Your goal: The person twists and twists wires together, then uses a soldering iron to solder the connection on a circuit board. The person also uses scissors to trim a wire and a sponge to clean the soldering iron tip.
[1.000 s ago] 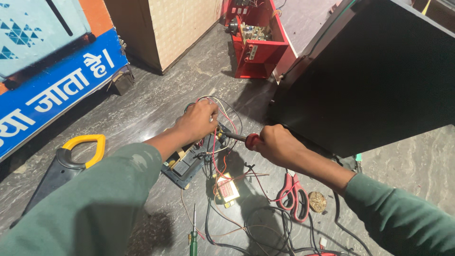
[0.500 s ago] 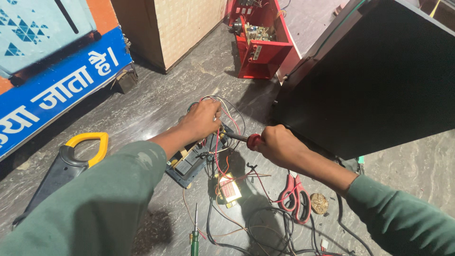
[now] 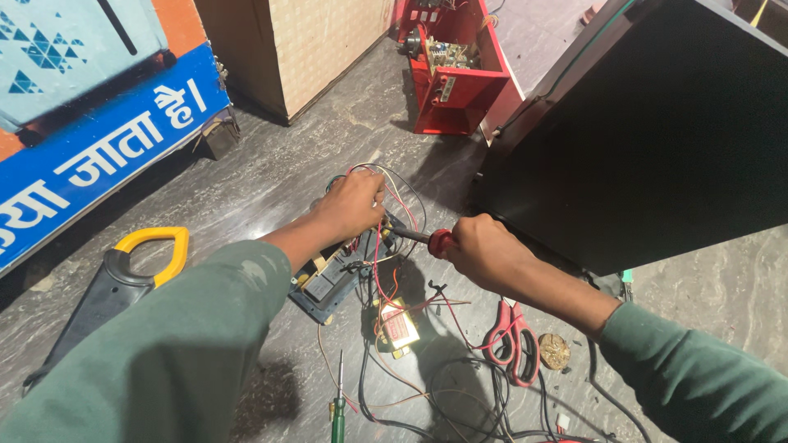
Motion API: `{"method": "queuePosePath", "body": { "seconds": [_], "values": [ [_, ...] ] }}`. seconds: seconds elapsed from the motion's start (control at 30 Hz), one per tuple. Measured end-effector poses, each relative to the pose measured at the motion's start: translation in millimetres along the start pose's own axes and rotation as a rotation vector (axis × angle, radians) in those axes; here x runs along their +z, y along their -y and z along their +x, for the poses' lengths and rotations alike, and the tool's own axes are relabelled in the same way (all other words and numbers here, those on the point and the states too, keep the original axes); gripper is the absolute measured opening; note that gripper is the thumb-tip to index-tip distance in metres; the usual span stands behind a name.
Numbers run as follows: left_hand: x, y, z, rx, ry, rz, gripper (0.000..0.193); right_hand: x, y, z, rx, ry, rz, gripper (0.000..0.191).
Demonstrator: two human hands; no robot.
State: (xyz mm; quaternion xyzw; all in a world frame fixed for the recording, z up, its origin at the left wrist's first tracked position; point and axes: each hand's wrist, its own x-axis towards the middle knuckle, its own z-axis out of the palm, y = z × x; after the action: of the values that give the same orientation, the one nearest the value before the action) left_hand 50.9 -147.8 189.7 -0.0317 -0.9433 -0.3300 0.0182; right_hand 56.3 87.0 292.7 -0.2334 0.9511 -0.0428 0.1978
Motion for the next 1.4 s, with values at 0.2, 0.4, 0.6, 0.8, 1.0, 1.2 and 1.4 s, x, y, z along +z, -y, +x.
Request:
{"method": "queuePosePath", "body": {
  "seconds": [0.2,0.4,0.6,0.8,1.0,1.2,1.4],
  "values": [
    [0,2,2,0.001,-0.004,-0.014,0.017,-1,2,-1,-0.022,-0.024,-0.011,0.037],
    [1,2,2,0.018,-0.009,-0.015,0.018,-3,3,-1,-0.025,-0.022,-0.006,0.031],
    [2,4,1,0.056,-0.024,-0.023,0.016,-3,0,-4,-0.027,-0.016,-0.005,0.031],
    [2,4,1,0.024,-0.01,-0.031,0.015,-4,0,-3,-0.021,-0.033,-0.003,0.036],
    [-1,2,-2,0.01,-0.007,-0.035,0.013,-4,-1,-4,0.003,0.005,0.015,0.038],
    [-6,-2,-9,-0.012,-0.007,-0.042,0.015,-8,-2,-6,0.022,0.011,0.034,0.039],
    [-8,0,-16,0.031,-0.044,-0.048,0.017,-16,-12,-14,0.023,-0.002,0.052,0.036]
  ]
}}
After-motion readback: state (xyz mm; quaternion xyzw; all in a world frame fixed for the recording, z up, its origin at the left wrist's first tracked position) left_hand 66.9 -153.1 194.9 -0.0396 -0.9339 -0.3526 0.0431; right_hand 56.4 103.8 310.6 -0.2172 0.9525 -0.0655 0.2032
